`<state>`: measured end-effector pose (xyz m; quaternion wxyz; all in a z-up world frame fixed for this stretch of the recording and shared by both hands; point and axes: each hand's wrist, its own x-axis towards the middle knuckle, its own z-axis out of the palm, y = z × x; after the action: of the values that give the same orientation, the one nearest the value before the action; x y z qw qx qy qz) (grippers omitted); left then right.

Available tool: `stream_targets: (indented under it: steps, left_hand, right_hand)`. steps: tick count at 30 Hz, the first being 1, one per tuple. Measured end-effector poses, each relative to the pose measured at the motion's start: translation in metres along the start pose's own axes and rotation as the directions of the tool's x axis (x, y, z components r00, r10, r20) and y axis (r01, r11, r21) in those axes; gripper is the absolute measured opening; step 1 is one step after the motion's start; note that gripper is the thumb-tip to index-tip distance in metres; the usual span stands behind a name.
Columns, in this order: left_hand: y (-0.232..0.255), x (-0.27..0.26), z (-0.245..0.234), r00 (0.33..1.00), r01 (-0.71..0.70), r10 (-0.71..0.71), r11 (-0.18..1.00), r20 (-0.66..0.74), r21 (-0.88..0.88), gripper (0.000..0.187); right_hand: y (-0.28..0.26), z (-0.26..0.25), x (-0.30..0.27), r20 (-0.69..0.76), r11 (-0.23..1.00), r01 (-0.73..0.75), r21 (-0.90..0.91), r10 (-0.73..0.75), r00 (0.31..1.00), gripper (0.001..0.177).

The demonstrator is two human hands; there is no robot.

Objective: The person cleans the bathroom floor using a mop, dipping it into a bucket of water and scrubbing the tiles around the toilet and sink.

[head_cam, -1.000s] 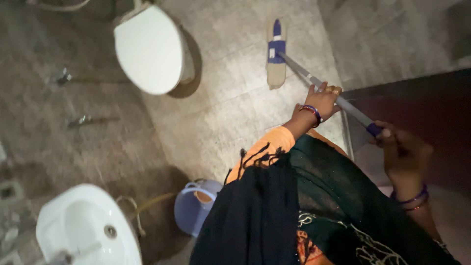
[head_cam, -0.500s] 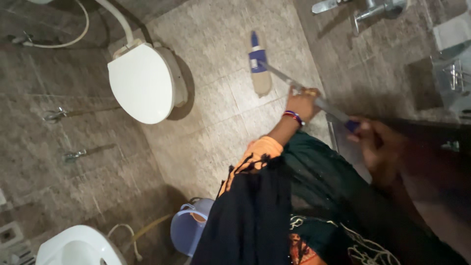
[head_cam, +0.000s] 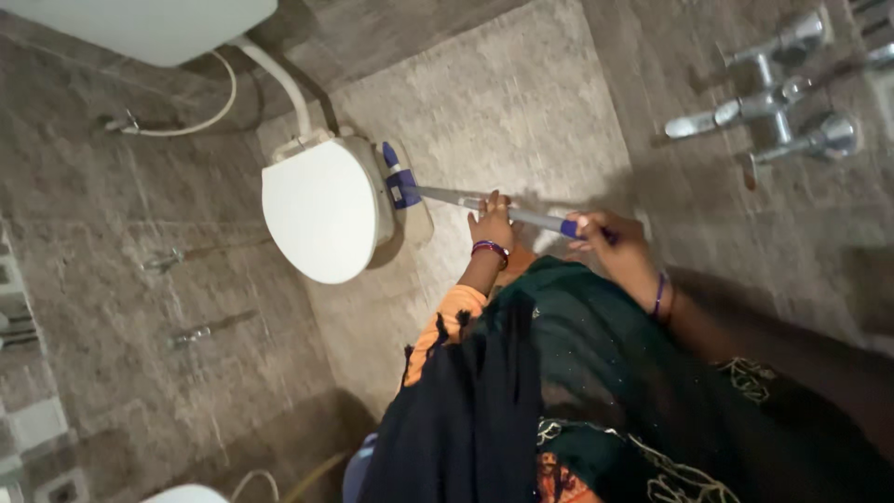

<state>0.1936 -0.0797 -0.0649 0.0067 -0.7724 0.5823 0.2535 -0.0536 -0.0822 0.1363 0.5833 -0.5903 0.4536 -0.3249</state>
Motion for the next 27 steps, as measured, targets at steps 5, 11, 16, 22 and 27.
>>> stream_targets:
  steps: [5,11,16,22,27]
  left_hand:
    - [0.023,0.039,-0.034,0.996,-0.08,0.076,0.992,-0.052,-0.096,0.072]
    - [0.091,0.075,-0.057,0.951,-0.306,0.308,0.94,-0.012,-0.153,0.072]
    - [0.15,0.098,-0.052,0.892,-0.399,0.423,0.903,0.163,-0.159,0.07]
    - [0.185,0.09,-0.042,0.756,-0.573,0.575,0.812,0.311,-0.108,0.07]
    - [0.197,0.059,-0.054,0.602,-0.76,0.741,0.646,0.298,-0.07,0.065]
  right_hand:
    - [-0.036,-0.014,0.046,-0.131,0.986,0.071,-0.15,-0.091,0.987,0.023]
    - [-0.079,-0.039,0.041,-0.363,0.995,0.069,0.066,-0.04,0.931,0.026]
    - [-0.074,-0.036,0.01,-0.562,1.0,-0.016,0.018,0.023,0.827,0.027]
    - [-0.071,-0.027,-0.032,-0.643,0.92,-0.153,-0.361,-0.127,0.755,0.024]
    - [-0.099,-0.038,-0.056,-0.577,0.873,-0.073,-0.483,-0.254,0.776,0.028]
